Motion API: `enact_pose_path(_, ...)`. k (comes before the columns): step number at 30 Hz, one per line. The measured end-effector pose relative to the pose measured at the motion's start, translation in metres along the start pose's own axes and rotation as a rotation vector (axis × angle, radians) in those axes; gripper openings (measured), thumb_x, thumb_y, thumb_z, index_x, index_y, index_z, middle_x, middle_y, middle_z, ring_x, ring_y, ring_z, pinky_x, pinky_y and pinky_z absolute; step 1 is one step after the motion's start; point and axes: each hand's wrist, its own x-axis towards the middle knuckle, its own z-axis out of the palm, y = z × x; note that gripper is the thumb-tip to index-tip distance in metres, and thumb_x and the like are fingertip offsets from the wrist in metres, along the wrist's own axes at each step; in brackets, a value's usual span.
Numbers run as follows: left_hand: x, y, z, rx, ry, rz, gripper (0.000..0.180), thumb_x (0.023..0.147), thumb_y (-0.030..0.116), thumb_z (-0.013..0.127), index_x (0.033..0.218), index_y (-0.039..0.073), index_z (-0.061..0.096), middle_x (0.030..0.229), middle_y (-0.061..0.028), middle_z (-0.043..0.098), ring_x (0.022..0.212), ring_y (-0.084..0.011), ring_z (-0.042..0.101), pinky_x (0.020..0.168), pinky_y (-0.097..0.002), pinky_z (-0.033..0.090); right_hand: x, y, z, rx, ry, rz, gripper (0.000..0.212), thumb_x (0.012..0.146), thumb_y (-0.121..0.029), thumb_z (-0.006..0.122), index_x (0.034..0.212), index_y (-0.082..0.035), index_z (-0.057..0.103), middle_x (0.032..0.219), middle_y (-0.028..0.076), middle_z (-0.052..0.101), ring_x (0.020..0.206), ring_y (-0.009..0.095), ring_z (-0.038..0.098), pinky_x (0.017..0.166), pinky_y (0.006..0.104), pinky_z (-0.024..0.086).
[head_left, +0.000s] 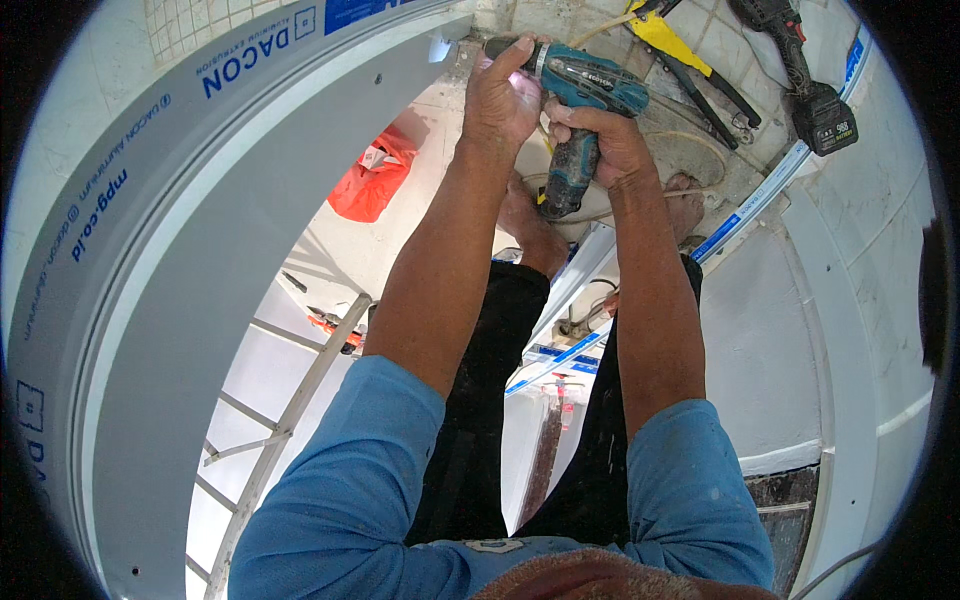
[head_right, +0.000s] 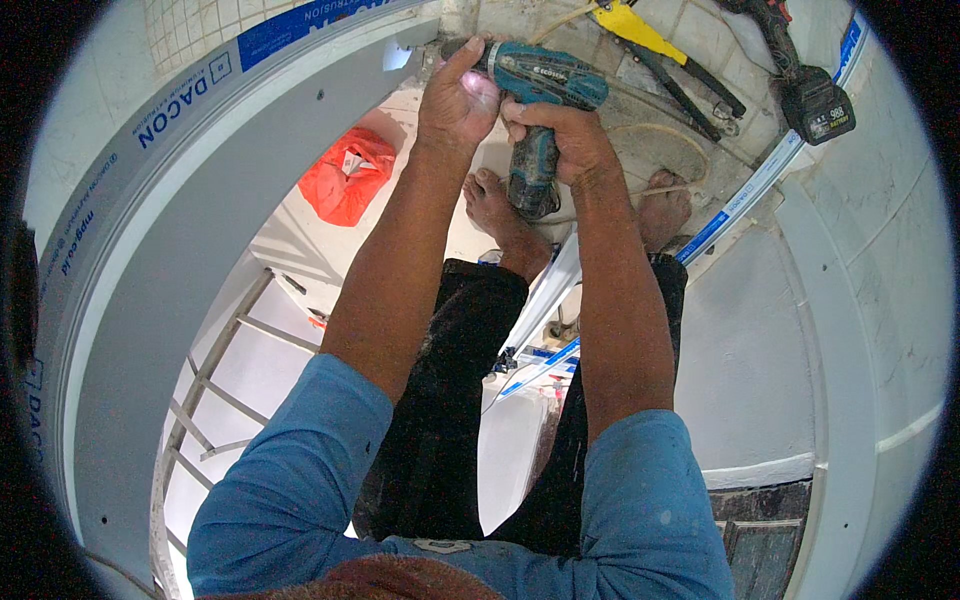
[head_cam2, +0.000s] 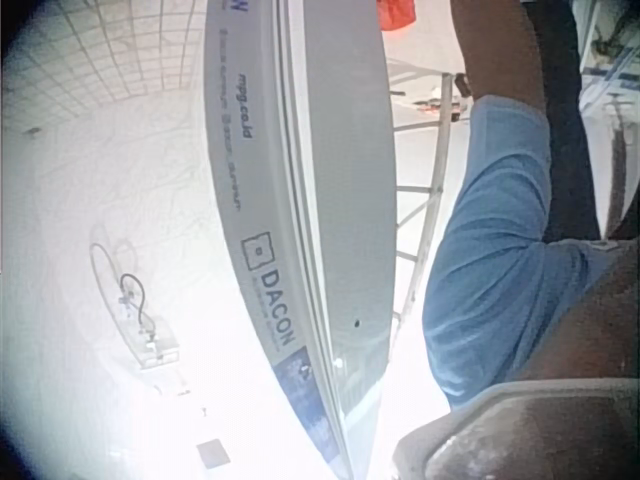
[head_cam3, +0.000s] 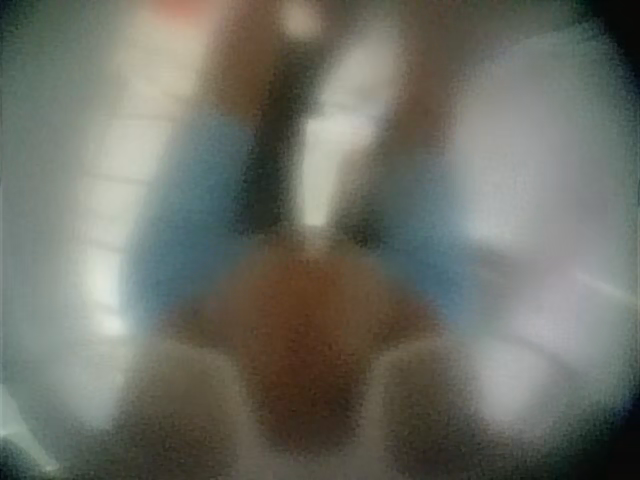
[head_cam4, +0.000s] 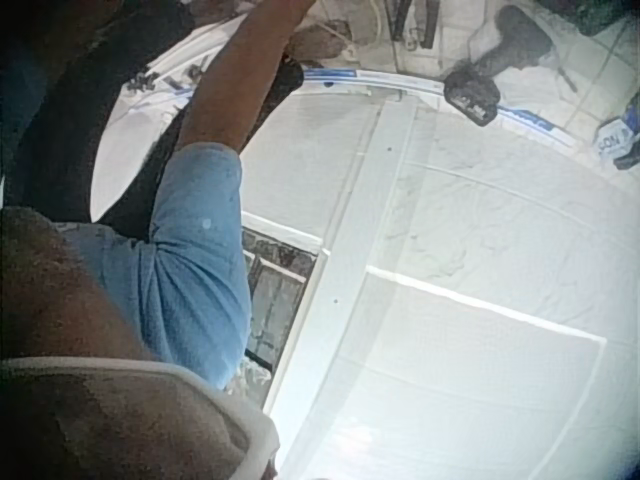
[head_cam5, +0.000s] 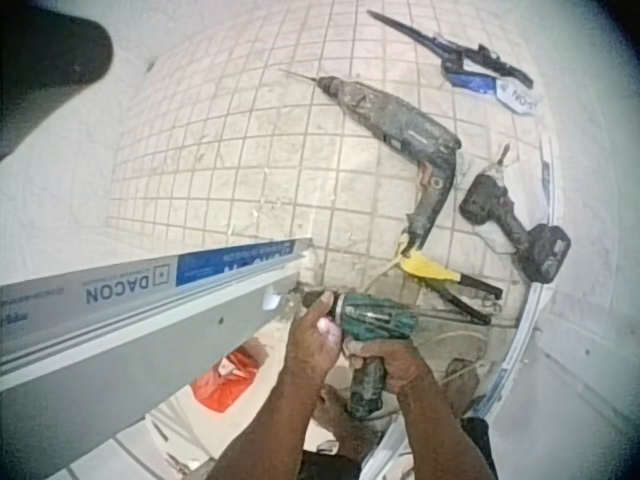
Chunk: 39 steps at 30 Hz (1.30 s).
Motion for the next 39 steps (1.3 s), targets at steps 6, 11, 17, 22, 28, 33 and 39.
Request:
enact_pose_path(6,-0.006,0.003,0.009,0.017,0.003,-0.012,0.021,0.098,0.005,0.072,0.118,0.001,0.067,0.110,-0.0138,0.074,0.106,-0.0287,0.072,0.104,-0.0458,0.056,0.002,0.002,-0.003,0.022,-0.002,0.011,0.030,0.086,-0.003,0.080,0.115,-0.001,0.072,0.092,0.007,0.072,0.074,0.017,0.066,0.070,0.0328,0.056)
enact_pose_path(11,-0.001,0.003,-0.001,0.002,0.008,-0.009,0.022,0.099,0.008,0.072,0.119,0.000,0.067,0.110,-0.0148,0.074,0.108,-0.0284,0.072,0.105,-0.0457,0.056,0.004,0.004,-0.002,0.017,-0.018,0.016,0.032,0.087,-0.004,0.081,0.117,-0.001,0.071,0.095,0.007,0.073,0.074,0.017,0.067,0.071,0.0336,0.057)
enact_pose_path(17,0.000,0.008,-0.009,0.053,-0.022,-0.109,0.021,0.100,0.013,0.072,0.115,-0.002,0.070,0.111,-0.0164,0.075,0.109,-0.0290,0.071,0.105,-0.0439,0.055,0.001,0.002,0.001,-0.017,0.049,0.022,0.032,0.088,-0.004,0.081,0.118,-0.001,0.071,0.099,0.008,0.075,0.075,0.017,0.067,0.071,0.0340,0.057)
enact_pose_path(22,0.003,0.000,-0.012,0.043,-0.023,-0.008,0.022,0.100,0.013,0.073,0.115,-0.003,0.070,0.111,-0.0160,0.075,0.109,-0.0301,0.071,0.107,-0.0452,0.054,0.006,0.011,-0.007,0.019,-0.020,0.014,0.030,0.088,-0.004,0.081,0.117,-0.001,0.072,0.096,0.007,0.074,0.075,0.017,0.068,0.072,0.0334,0.057)
enact_pose_path(28,0.003,0.003,-0.013,0.053,-0.033,-0.001,0.022,0.099,0.012,0.074,0.115,-0.003,0.070,0.112,-0.0158,0.075,0.111,-0.0308,0.071,0.109,-0.0475,0.053,0.007,0.009,-0.003,-0.028,-0.013,0.001,0.032,0.087,-0.005,0.081,0.117,-0.001,0.071,0.096,0.007,0.074,0.076,0.017,0.067,0.072,0.0317,0.056)
enact_pose_path(33,0.000,0.004,-0.008,0.050,-0.010,0.000,0.024,0.098,0.011,0.076,0.116,-0.002,0.069,0.112,-0.0156,0.075,0.111,-0.0303,0.071,0.108,-0.0478,0.053,0.006,0.009,0.000,-0.038,-0.003,-0.021,0.030,0.087,-0.006,0.081,0.116,-0.001,0.072,0.095,0.007,0.074,0.075,0.016,0.067,0.072,0.0321,0.057)
enact_pose_path(39,-0.001,0.005,-0.011,0.018,-0.048,0.004,0.024,0.097,0.011,0.076,0.117,-0.001,0.069,0.113,-0.0148,0.075,0.111,-0.0305,0.071,0.108,-0.0480,0.053,0.007,0.014,-0.001,-0.054,0.009,-0.017,0.031,0.087,-0.006,0.081,0.116,-0.001,0.072,0.094,0.007,0.073,0.075,0.016,0.067,0.073,0.0327,0.057)
